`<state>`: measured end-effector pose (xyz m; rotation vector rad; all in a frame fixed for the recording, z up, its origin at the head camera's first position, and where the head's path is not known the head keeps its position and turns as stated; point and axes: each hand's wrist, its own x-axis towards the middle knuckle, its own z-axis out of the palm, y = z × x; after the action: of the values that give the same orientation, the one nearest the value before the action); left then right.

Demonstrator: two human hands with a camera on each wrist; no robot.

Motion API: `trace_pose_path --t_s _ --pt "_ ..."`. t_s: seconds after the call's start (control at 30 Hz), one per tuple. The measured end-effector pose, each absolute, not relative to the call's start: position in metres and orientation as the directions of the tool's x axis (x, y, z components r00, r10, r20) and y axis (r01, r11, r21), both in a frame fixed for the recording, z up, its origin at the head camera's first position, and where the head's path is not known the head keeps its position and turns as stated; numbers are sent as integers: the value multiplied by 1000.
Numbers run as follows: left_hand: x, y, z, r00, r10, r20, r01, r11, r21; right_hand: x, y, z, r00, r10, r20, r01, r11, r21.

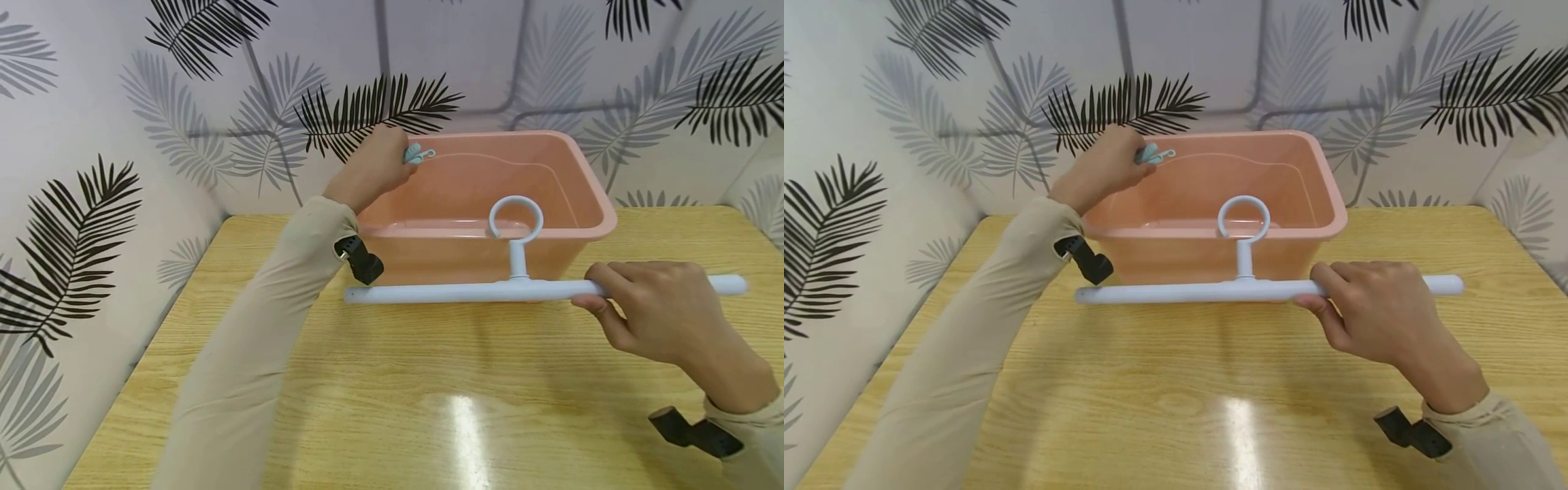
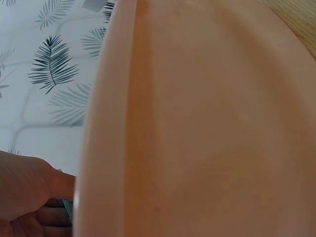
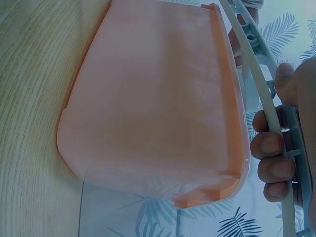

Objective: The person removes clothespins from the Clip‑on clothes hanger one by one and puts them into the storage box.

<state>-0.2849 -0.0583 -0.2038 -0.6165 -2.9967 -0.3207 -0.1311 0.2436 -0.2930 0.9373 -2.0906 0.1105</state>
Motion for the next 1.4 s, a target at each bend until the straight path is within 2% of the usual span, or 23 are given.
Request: trace_pose_path --t_s 0.23,0.9,1.13,1.4 --pt "-289 -56 -210 -935 348 71 356 919 173 -131 243 -293 -387 -586 712 -656 718 234" --pt "-294 -64 -228 -911 408 61 412 901 138 -132 239 -291 -374 -588 718 -666 709 233" --pt "-290 -68 -228 -898 428 105 440 886 145 -131 237 -291 -365 -593 718 -670 702 239" --pt "-273 -77 -218 -854 505 124 520 836 174 -128 235 -293 -360 -589 724 -692 689 217"
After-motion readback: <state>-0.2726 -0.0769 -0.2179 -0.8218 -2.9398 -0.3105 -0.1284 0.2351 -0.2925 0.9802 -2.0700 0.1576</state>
